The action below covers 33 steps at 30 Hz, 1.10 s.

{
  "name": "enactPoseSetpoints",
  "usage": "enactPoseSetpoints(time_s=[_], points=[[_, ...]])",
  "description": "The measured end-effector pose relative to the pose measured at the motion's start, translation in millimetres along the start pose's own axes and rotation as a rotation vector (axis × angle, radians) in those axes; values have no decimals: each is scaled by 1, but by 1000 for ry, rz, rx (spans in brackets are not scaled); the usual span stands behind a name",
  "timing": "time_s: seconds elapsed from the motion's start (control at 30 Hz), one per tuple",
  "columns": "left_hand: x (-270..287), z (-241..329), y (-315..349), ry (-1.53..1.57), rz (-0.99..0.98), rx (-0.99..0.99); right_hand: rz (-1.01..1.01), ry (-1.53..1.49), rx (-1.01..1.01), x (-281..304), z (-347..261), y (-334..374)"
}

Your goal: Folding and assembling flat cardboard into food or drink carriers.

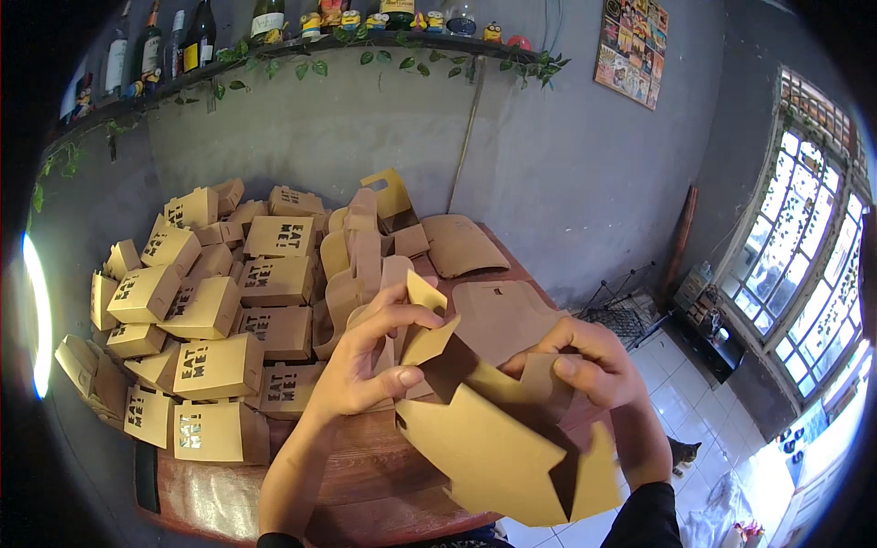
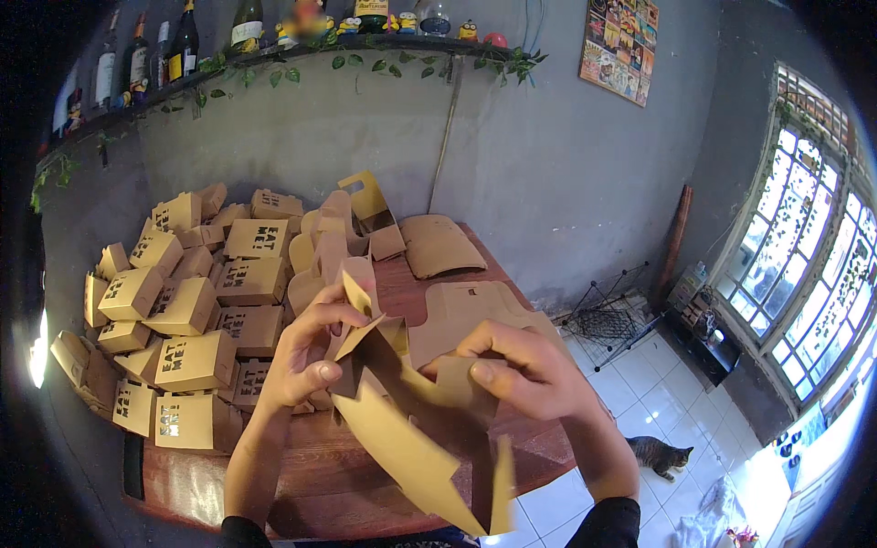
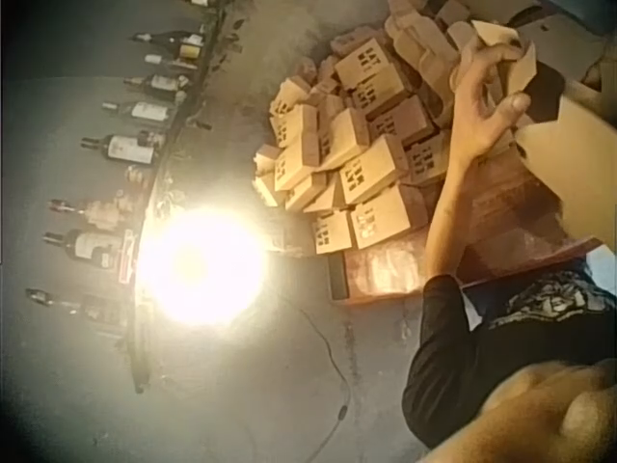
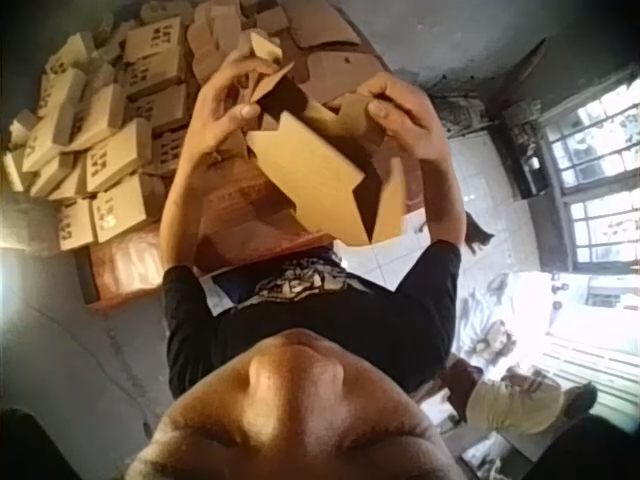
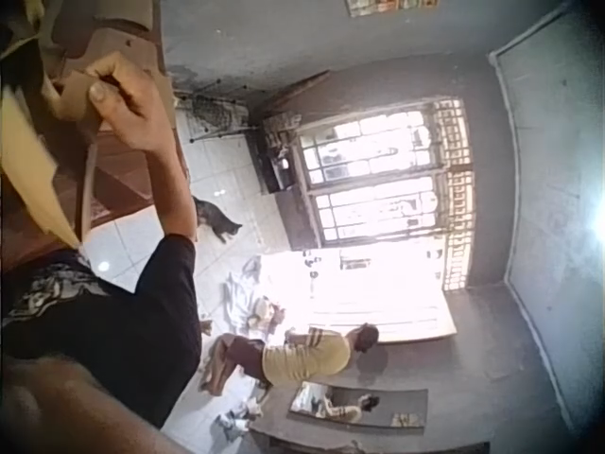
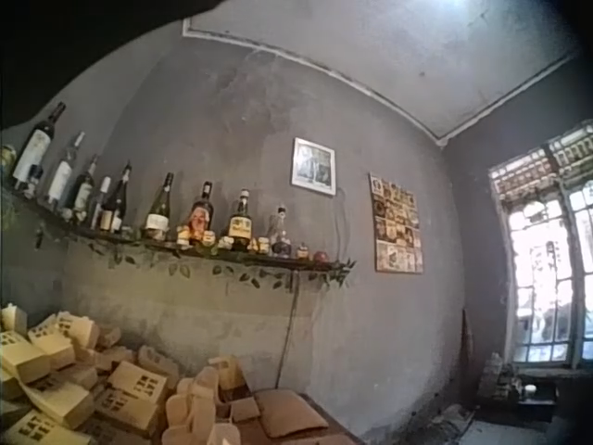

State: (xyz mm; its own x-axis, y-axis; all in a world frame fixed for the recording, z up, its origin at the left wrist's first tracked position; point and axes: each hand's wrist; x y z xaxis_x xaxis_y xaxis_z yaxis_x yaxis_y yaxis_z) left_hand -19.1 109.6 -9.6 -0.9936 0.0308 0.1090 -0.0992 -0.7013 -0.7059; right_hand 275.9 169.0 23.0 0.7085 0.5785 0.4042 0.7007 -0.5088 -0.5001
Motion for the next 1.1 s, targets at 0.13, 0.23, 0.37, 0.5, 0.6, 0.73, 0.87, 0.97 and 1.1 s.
enactPoseSetpoints(time_s=[0.13,0.23,0.37,0.5,0.6,0.73,0.87,0.97,1.1], points=[[-4,3,12,-192,155,-48,64,70,-16,0,-16,4],[-19,17,11,-154,290,2,128,158,-130,-10,-22,5],[-17,17,18,-145,336,21,103,214,-207,-9,-29,10],[-21,25,24,-123,339,2,84,201,-200,-4,-27,14],[-19,30,26,-163,339,-16,174,-134,-172,-14,-16,23],[-18,28,32,-430,342,-89,258,-709,-44,-32,13,39],[-25,33,29,-504,285,-199,540,-417,-262,-30,17,69],[-25,40,29,-559,245,-221,545,-454,-111,-36,7,72],[-25,41,30,-599,222,-228,521,-263,174,-44,-2,75]])
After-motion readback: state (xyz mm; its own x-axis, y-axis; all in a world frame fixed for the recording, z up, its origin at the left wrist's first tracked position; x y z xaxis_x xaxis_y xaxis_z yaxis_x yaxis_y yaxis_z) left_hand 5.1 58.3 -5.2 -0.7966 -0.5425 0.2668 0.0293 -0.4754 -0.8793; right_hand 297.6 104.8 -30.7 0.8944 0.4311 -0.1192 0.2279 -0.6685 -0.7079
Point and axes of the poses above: each hand's wrist, its own y-axis away from the middle knuckle, its own x-axis out of the back of the hand, z = x × y, and after that the axes turned 6 degrees about z, right-handed
